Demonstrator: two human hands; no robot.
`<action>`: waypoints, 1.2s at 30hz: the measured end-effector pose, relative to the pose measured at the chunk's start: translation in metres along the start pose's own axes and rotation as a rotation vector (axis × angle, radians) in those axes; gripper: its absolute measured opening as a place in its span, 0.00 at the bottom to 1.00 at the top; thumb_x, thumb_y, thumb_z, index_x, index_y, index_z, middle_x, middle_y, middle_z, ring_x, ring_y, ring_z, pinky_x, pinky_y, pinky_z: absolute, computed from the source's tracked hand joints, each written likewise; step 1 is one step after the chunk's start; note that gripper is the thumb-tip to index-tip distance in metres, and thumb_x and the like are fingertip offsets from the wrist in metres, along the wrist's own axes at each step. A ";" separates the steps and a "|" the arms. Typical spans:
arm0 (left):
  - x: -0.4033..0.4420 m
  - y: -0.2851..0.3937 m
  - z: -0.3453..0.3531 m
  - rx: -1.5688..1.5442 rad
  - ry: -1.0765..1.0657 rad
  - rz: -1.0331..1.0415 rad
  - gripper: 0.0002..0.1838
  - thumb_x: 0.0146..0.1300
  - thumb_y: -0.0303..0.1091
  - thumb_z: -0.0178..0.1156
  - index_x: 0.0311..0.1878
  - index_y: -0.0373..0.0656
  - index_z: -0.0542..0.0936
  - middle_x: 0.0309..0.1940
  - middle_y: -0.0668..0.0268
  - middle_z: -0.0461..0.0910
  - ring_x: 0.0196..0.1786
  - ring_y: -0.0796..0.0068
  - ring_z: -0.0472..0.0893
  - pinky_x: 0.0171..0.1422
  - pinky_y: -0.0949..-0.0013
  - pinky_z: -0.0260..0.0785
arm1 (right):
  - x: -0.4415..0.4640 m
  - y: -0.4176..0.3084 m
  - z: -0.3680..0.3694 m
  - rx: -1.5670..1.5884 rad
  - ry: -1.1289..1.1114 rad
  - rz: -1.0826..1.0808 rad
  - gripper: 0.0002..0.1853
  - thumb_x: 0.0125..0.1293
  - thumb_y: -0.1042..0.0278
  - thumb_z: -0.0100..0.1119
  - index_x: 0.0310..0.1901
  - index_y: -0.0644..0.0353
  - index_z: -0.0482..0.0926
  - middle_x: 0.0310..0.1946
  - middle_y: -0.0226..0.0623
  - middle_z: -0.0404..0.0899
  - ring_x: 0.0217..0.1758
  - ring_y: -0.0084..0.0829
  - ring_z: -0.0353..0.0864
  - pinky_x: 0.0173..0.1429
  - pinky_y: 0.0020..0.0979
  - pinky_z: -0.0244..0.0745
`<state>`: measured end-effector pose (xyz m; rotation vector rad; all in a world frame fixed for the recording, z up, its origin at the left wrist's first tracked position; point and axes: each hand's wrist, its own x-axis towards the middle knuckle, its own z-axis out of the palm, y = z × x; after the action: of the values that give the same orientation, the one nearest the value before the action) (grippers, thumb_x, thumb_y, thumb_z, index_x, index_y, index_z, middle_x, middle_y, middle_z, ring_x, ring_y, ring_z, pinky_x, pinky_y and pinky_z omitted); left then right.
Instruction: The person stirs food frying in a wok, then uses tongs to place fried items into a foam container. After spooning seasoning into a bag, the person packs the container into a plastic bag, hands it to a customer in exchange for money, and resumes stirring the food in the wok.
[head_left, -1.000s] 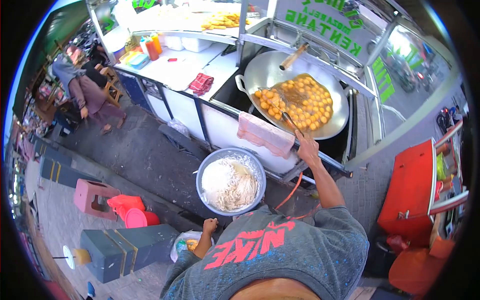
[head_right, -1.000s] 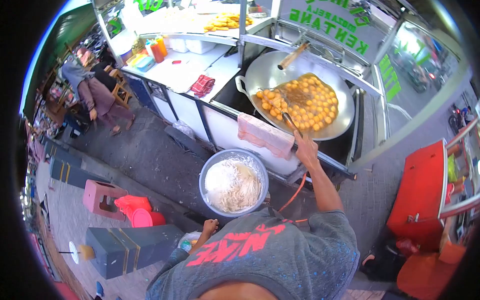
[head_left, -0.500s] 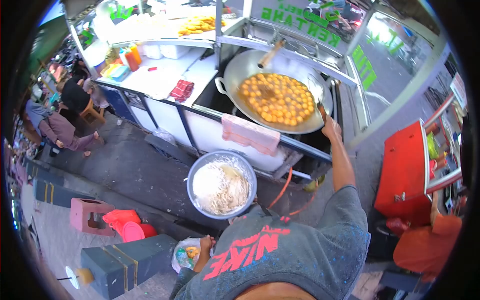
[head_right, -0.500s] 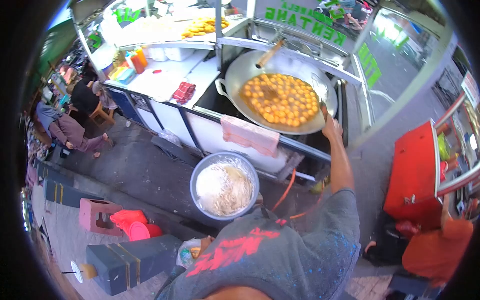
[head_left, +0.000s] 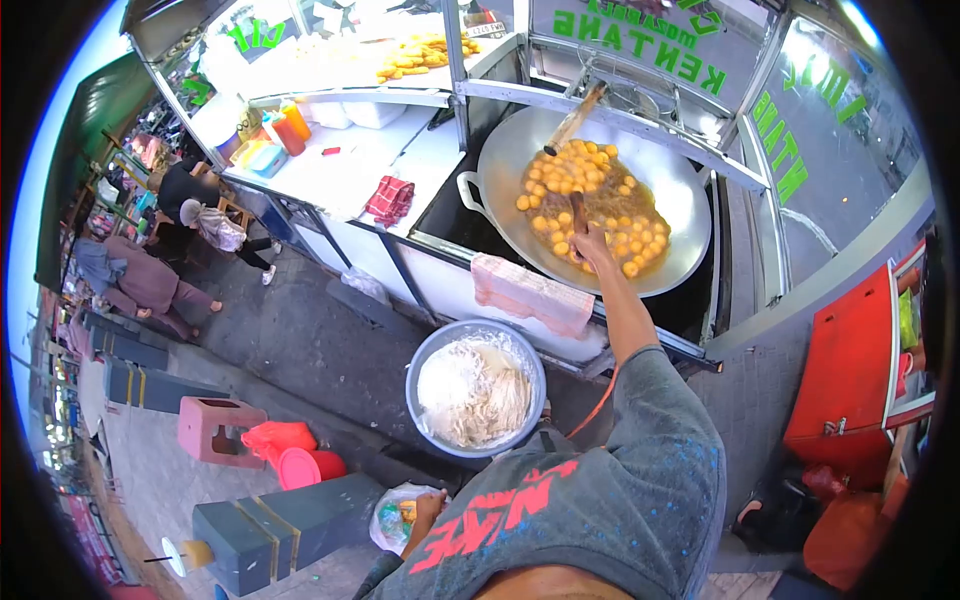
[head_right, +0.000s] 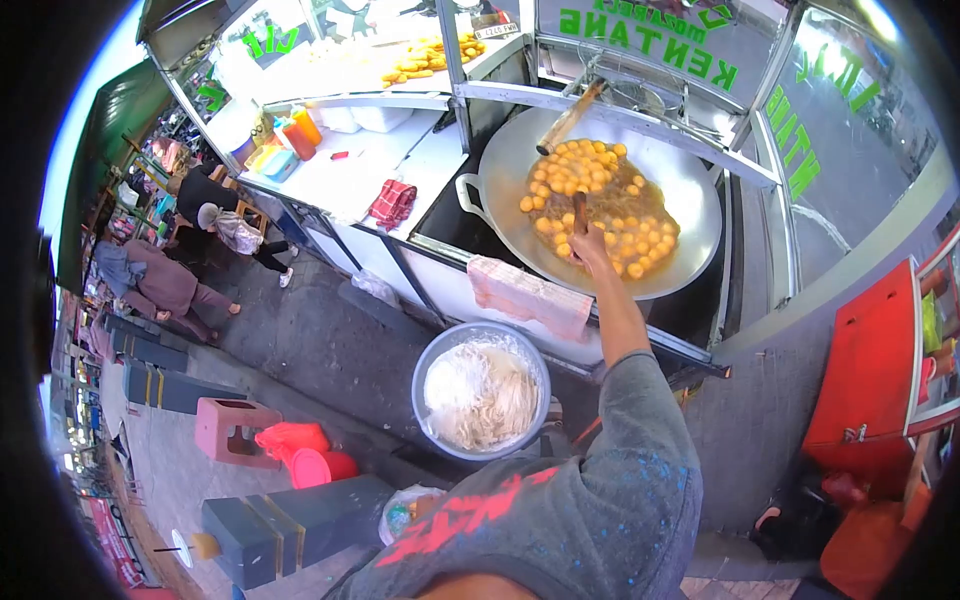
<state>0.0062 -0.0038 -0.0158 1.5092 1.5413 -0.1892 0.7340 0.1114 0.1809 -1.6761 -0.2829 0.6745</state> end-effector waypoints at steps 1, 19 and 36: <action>-0.013 0.025 -0.011 -0.100 0.014 0.001 0.22 0.63 0.48 0.58 0.28 0.36 0.83 0.17 0.61 0.80 0.18 0.74 0.78 0.21 0.71 0.69 | -0.002 -0.003 0.002 -0.043 0.005 -0.044 0.05 0.52 0.79 0.54 0.30 0.61 0.68 0.18 0.35 0.69 0.15 0.25 0.70 0.14 0.29 0.61; -0.007 0.105 -0.014 -0.168 -0.186 -0.004 0.08 0.56 0.28 0.64 0.38 0.33 0.81 0.23 0.60 0.81 0.21 0.74 0.79 0.23 0.72 0.71 | -0.242 0.001 -0.109 -1.339 0.219 -0.623 0.38 0.47 0.80 0.58 0.64 0.43 0.66 0.41 0.42 0.72 0.42 0.46 0.77 0.41 0.44 0.76; 0.016 -0.038 0.015 -0.038 0.094 -0.031 0.22 0.36 0.24 0.60 0.42 0.40 0.82 0.29 0.55 0.82 0.35 0.62 0.82 0.42 0.65 0.74 | -0.048 0.039 -0.116 -0.833 0.348 -0.295 0.17 0.53 0.72 0.56 0.47 0.64 0.72 0.36 0.55 0.80 0.41 0.51 0.81 0.43 0.45 0.75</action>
<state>-0.0154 -0.0113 -0.0530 1.4832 1.6344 -0.1083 0.7556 -0.0174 0.1665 -2.4308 -0.5987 0.0066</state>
